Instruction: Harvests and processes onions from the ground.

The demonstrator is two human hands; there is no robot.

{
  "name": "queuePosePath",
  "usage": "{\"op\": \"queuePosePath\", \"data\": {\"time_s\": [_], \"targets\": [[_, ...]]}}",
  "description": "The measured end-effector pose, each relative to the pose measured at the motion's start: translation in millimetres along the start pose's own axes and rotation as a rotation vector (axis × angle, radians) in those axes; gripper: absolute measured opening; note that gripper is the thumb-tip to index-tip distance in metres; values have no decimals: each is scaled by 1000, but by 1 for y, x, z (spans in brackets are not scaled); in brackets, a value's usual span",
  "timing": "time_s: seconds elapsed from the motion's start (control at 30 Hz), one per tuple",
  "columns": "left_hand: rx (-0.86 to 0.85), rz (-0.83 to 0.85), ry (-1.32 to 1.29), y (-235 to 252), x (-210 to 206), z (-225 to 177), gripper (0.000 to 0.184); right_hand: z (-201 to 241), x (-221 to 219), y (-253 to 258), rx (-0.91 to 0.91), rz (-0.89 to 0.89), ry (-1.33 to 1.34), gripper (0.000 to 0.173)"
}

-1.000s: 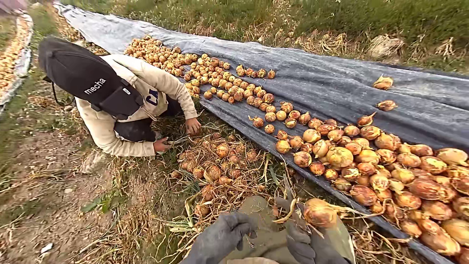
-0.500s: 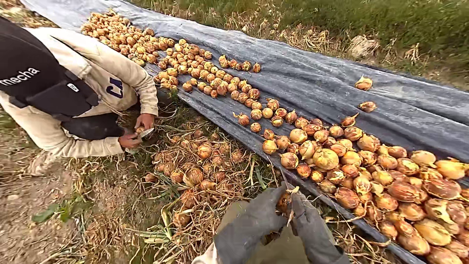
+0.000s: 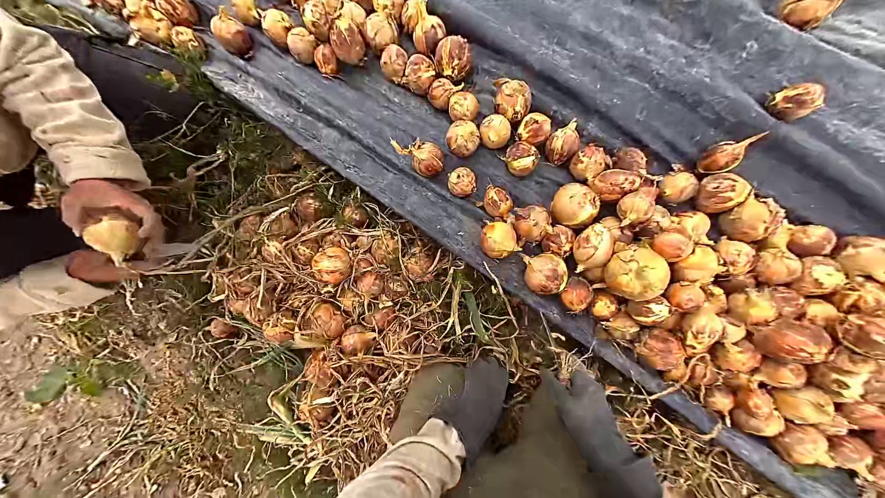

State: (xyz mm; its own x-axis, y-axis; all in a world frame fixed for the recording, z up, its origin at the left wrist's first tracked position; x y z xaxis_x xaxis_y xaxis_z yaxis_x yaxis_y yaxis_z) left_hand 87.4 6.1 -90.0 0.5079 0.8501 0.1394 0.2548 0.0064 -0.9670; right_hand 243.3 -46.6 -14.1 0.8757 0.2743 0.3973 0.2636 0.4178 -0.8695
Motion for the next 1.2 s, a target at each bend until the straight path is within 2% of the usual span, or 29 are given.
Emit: {"op": "queuePosePath", "data": {"time_s": [0.07,0.13,0.2,0.23,0.27,0.3,0.33,0.37,0.4,0.43,0.5,0.57,0.63,0.67,0.77,0.8,0.83,0.9,0.97,1.03,1.13,1.2], "targets": [[19,127,-85,-19,18,-2,46,17,7,-5,36,15,-5,77],[42,71,-278,-34,45,9,68,29,24,-10,121,-57,132,68],[11,-67,-542,-67,91,33,87,31,36,-13,154,-104,437,52],[-56,-176,-729,-85,112,45,97,27,37,-14,140,-102,571,47],[-165,-331,-924,-101,131,57,98,22,36,-13,111,-85,644,47],[-277,-527,-1036,-113,150,73,84,18,35,-11,84,-61,656,48],[-321,-718,-986,-119,167,92,64,19,33,-11,53,-38,624,49],[-280,-877,-799,-119,180,115,48,20,31,-13,22,-15,571,50],[-188,-932,-602,-113,190,137,41,21,28,-18,-5,24,514,51],[-65,-834,-439,-102,200,155,43,24,25,-23,-30,75,460,53],[132,-531,-150,-64,219,175,45,38,16,-36,-65,172,393,56],[186,-417,30,-48,230,177,34,56,7,-44,-43,226,386,56],[188,-335,87,-49,234,175,32,71,-3,-63,-29,235,348,58],[170,-299,87,-54,237,176,37,81,-6,-75,-7,226,322,57],[-27,-317,-39,-77,243,187,84,148,24,-121,-29,247,210,51],[-113,-344,-142,-92,237,192,91,175,40,-134,-72,297,214,49],[-188,-367,-263,-114,227,195,94,184,41,-136,-2,240,192,47],[-358,-442,-533,-169,206,192,99,174,24,-105,258,96,115,52],[-507,-563,-739,-219,181,173,99,173,15,-77,442,101,133,67],[-549,-694,-722,-254,160,152,102,182,10,-68,592,179,280,83],[-501,-764,-594,-279,122,114,104,180,-2,-102,650,268,536,72],[-423,-785,-469,-286,99,89,107,161,-7,-121,623,177,555,63]]}}
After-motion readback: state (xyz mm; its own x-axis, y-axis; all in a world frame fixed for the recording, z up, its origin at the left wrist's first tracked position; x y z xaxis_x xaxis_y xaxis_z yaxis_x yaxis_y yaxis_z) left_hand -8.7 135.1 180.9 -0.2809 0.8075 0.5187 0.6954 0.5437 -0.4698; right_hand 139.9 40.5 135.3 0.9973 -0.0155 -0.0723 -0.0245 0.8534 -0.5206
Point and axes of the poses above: each hand's wrist, its own y-axis towards the middle knuckle, its own x-axis out of the back of the hand, z = x × y, the point moved 5 cm from there along y, towards the middle knuckle, and after that the axes turned 13 degrees about z, right-handed, at the moved point
